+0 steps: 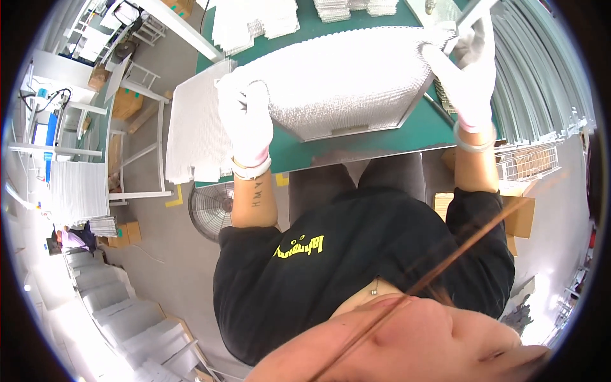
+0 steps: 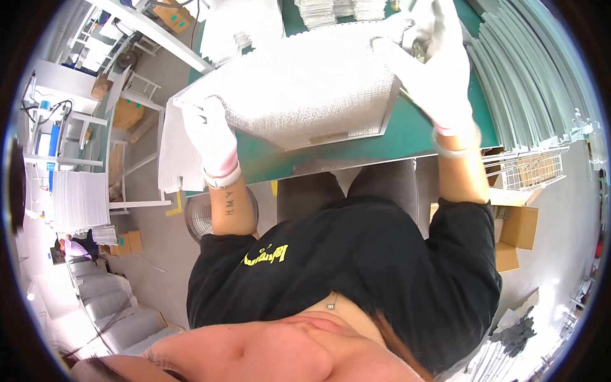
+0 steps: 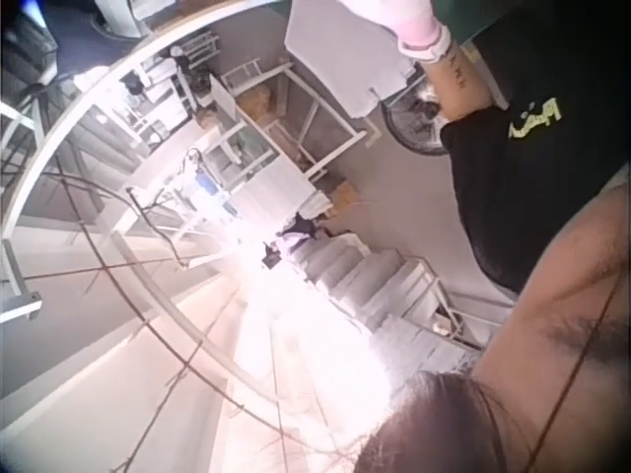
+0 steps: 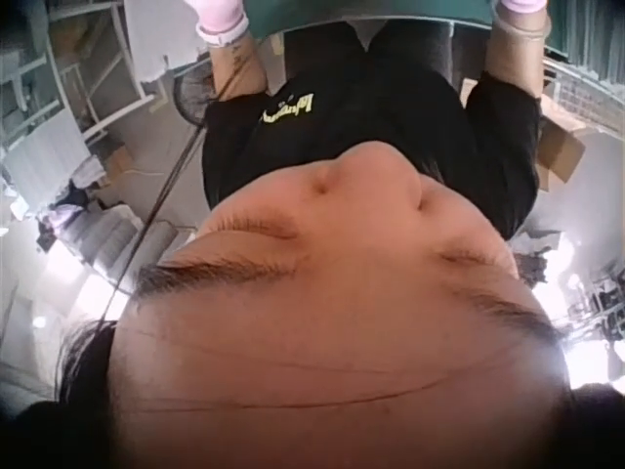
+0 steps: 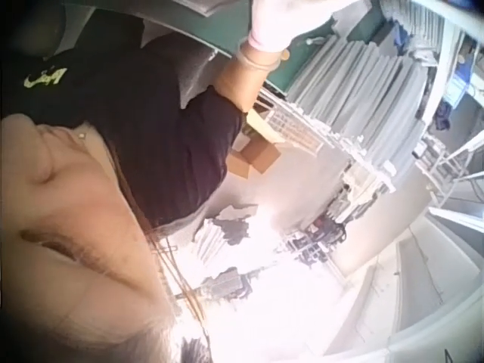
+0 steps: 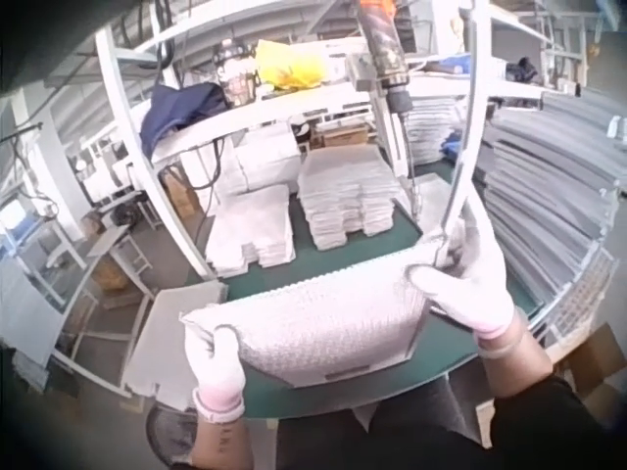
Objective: Assemble air filters by placing mesh sheets into metal frames and securing them using an electric screwdriver.
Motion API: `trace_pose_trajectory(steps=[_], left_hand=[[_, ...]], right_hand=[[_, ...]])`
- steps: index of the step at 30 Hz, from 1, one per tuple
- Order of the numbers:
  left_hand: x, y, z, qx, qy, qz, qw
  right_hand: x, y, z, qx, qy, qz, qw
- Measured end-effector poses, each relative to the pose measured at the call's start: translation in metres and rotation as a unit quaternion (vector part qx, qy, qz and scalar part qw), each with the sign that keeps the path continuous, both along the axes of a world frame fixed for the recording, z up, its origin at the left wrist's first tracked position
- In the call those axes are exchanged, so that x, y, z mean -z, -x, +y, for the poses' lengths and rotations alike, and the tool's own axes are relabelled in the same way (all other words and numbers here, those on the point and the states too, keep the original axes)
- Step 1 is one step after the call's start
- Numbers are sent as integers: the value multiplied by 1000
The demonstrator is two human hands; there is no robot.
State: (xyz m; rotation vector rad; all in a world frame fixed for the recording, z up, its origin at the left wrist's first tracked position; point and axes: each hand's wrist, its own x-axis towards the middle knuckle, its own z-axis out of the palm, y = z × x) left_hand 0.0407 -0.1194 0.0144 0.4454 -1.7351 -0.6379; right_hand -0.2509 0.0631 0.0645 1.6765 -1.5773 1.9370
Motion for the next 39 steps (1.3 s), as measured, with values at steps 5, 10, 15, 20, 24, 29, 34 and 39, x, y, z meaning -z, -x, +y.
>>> trace_pose_trajectory(steps=[5,10,15,20,24,29,34,39], left_hand=[[-2,10,8,57,-18,44,997],[-25,2,3,100,24,12,995],[-45,1,5,160,-126,-4,979],[-35,10,7,84,43,10,996],[-41,15,14,159,-54,152,974],[-40,29,27,86,-60,199,974],[-37,37,21,-26,34,225,974],[-26,54,22,-123,28,190,974]], right_hand=[[-54,30,15,-12,-182,349,919],[-88,32,15,-11,-169,494,853],[-112,23,-1,-150,-178,536,811],[-120,6,-28,-262,-225,424,837],[-123,-6,-43,-298,-252,435,812],[-112,-21,-53,-207,-204,469,834],[-118,-42,-55,-231,-268,374,857],[-110,-34,-59,-251,-228,396,854]])
